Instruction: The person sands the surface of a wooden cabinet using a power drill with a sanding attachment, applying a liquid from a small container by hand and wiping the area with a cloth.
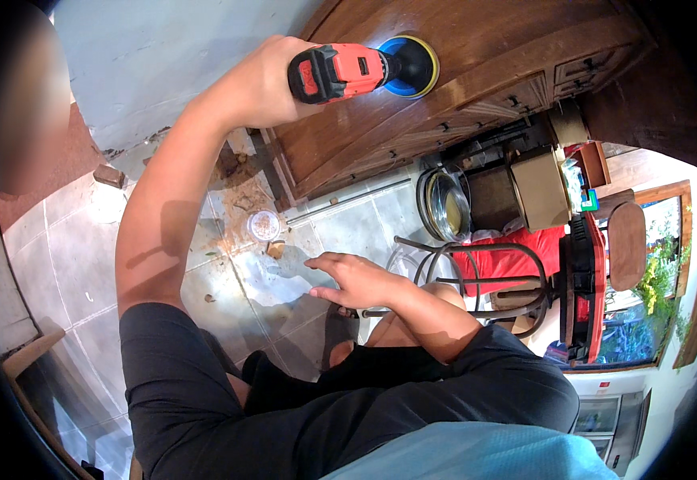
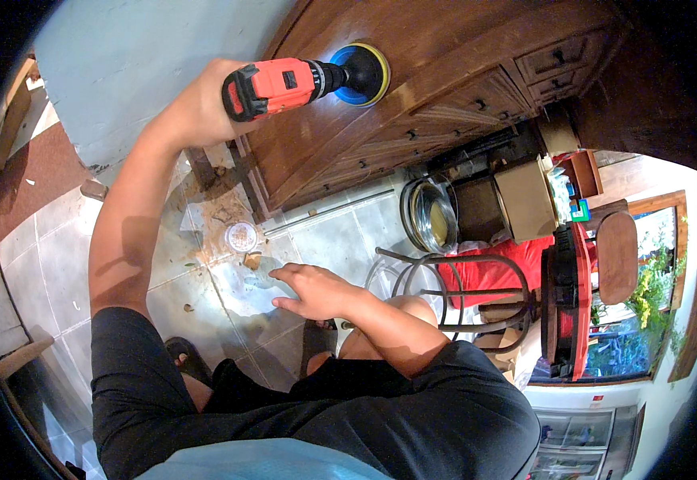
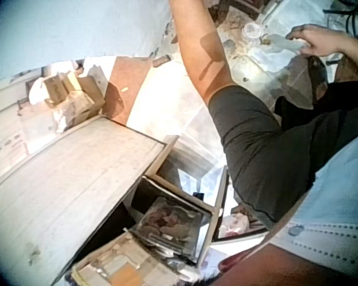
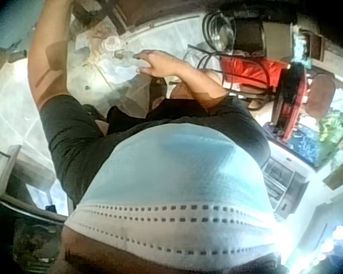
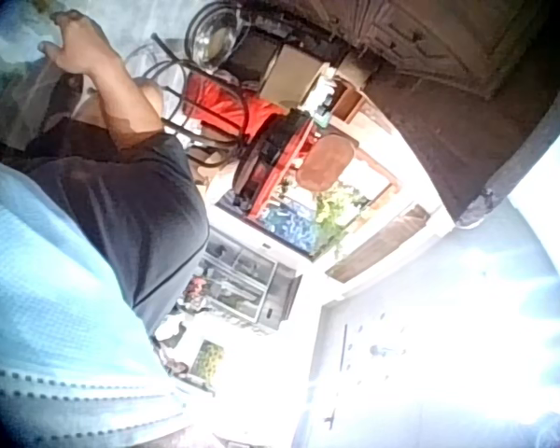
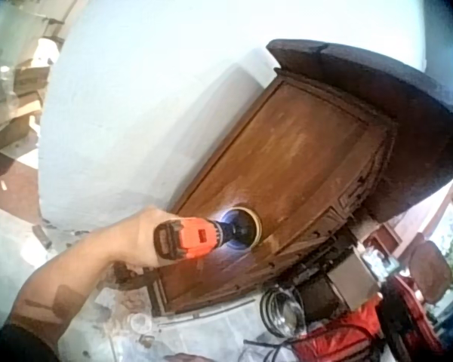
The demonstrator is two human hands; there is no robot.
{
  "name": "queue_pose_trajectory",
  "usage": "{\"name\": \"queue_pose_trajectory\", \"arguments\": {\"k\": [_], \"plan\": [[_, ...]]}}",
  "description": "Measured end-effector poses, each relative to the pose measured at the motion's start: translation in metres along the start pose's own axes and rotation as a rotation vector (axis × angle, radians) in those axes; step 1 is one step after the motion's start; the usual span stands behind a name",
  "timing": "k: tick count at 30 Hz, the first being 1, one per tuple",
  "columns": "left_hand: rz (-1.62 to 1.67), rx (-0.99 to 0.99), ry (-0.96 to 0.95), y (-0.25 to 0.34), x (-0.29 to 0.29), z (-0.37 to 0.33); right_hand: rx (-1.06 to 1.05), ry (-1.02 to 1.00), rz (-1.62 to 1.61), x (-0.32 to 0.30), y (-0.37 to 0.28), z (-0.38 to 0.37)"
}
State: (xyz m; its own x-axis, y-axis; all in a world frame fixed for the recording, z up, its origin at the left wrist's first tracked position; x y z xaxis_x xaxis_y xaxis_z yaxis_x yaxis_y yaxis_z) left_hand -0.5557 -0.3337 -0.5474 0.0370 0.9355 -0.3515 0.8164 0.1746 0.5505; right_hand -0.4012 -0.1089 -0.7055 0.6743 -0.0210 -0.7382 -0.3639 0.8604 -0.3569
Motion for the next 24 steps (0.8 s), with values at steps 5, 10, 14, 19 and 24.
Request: {"name": "queue_pose_trajectory", "arguments": {"k": [5, 10, 14, 19, 24], "plan": [[-0.011, -0.016, -0.024, -0.0013, 0.0021, 0.0022, -0.008, 0.005, 0.000, 0.0002, -0.0022, 0.0003], [-0.022, 0.025, 0.014, 0.0038, 0.0001, 0.0029, -0.025, 0.010, 0.002, 0.0018, -0.0021, -0.0019], [-0.028, -0.005, -0.024, 0.0014, 0.0010, 0.0018, -0.026, 0.021, 0.009, 0.0024, -0.0019, -0.0019], [-0.027, 0.012, -0.011, 0.0005, 0.0017, 0.0026, 0.001, -0.001, 0.009, 0.0022, -0.0019, -0.0018], [-0.006, -0.013, -0.027, -0.0025, 0.0032, 0.0024, -0.006, 0.000, 0.006, 0.0046, -0.0005, -0.0017]]}}
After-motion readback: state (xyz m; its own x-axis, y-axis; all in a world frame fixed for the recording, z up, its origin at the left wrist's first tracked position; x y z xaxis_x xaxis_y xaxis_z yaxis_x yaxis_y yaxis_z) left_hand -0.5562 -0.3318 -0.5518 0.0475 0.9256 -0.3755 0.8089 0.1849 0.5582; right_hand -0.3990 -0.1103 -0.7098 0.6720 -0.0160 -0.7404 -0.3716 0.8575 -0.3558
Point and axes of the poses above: each hand's wrist, its own z-axis away from the middle knuckle, its own x-axis out of the palm, y = z × x, the point moved 8 cm from there along -z, towards the middle knuckle, and after that the axes turned 13 degrees about x, right-handed, at the moved point
